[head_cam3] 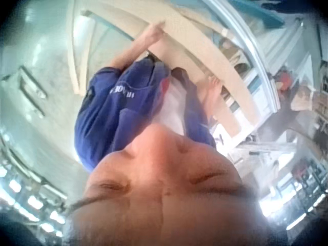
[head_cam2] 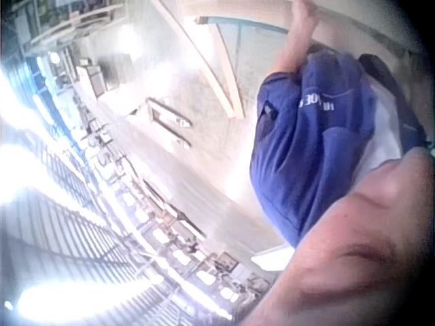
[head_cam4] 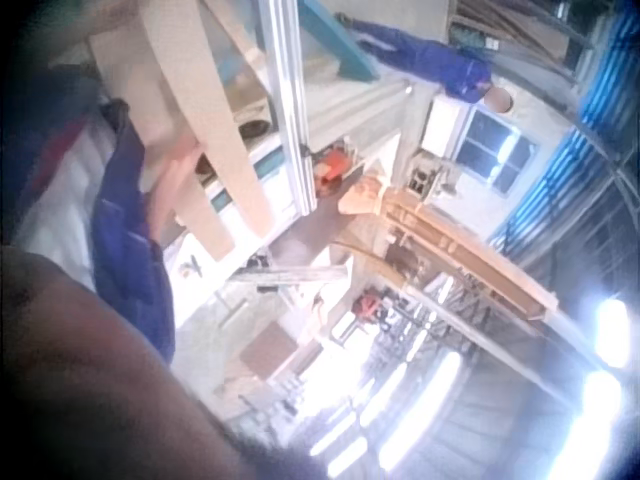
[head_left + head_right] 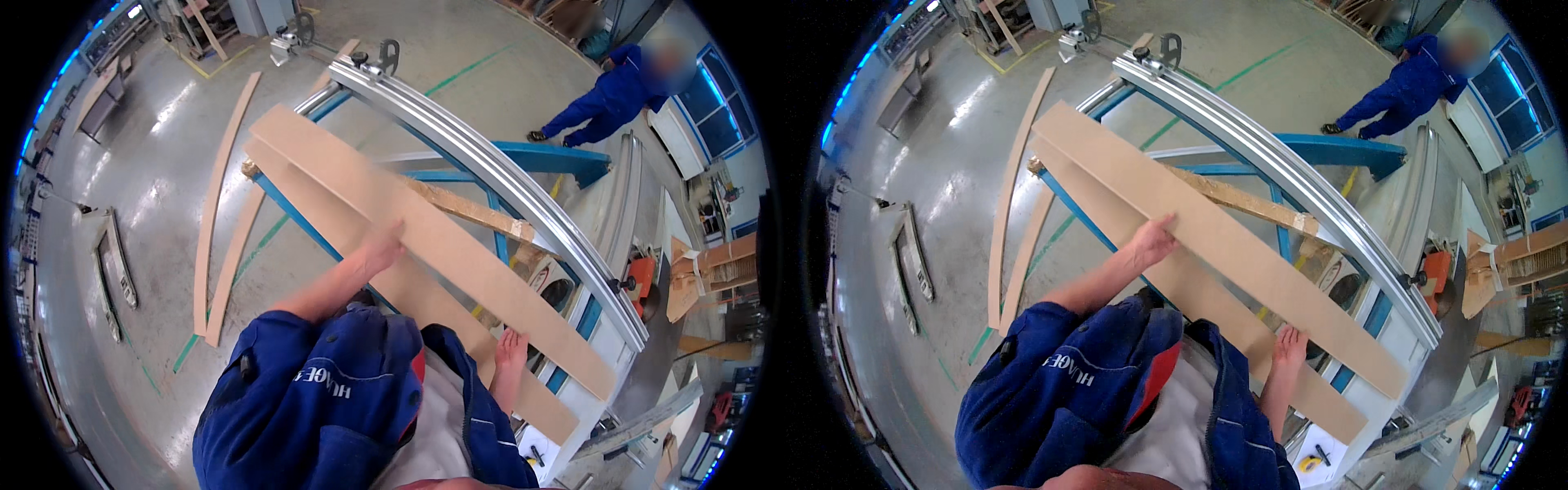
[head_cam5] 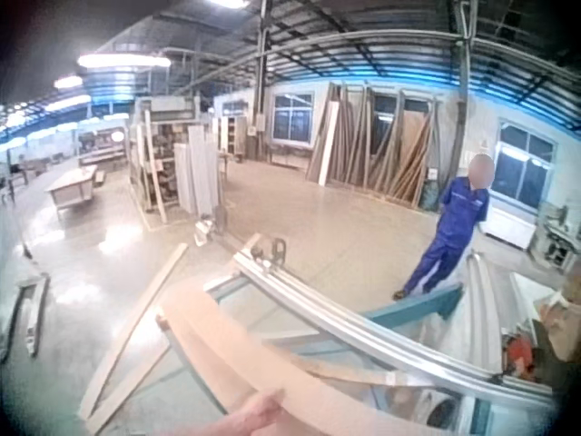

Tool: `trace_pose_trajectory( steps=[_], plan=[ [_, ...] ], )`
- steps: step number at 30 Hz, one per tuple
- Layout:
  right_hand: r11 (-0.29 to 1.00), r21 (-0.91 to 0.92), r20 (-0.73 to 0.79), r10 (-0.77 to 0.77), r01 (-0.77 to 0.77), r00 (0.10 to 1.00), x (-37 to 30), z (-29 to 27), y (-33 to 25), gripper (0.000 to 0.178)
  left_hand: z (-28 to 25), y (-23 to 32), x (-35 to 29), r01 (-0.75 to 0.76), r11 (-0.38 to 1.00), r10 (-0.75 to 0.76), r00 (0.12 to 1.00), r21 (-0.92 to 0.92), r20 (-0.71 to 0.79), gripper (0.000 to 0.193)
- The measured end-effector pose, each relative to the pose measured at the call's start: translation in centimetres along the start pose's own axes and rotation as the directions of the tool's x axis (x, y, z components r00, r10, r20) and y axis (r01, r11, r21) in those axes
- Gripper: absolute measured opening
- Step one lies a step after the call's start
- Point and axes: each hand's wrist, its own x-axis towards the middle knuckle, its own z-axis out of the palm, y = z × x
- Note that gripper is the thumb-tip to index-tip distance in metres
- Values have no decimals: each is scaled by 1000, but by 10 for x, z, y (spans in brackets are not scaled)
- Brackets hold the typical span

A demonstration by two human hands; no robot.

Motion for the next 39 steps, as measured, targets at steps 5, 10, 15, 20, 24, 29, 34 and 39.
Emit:
trace_pose_trajectory(
  steps=[5, 10, 15, 20, 24, 29, 34, 39],
  plan=[
    [943, -329, 66, -32, 52, 997, -50, 16, 22, 40, -2, 17, 63, -94, 991, 89, 994, -92, -61, 38],
    [833, -521, 107, -150, 184, 983, -88, 29, 38, 38, -46, 21, 128, -18, 995, 6, 992, -96, -129, 41],
    [670, -652, 219, -282, 355, 934, -71, 50, 34, 26, -72, 27, 151, 130, 987, -108, 972, 95, -207, 46],
    [-120, -784, 585, -473, 610, 659, -33, 129, 15, 32, -56, 76, 134, 315, 900, -318, 947, 302, -40, 40],
    [-303, -711, 696, -432, 635, 574, 18, 166, 7, 47, -22, 55, 105, 150, 789, -183, 983, 595, -5, 36],
    [19, -622, 717, -387, 782, 580, -51, 170, 5, 46, 76, -13, 39, -266, 48, -360, 895, 963, 265, 34],
    [474, -149, 882, -332, 868, 334, -224, 224, -96, 20, 120, -72, 85, -777, -198, -326, 627, 598, 707, 39],
    [392, 104, 983, -182, 914, -34, -346, 189, -153, 16, 123, -112, 129, -789, -481, -479, 601, 382, 640, 56]
  ],
)
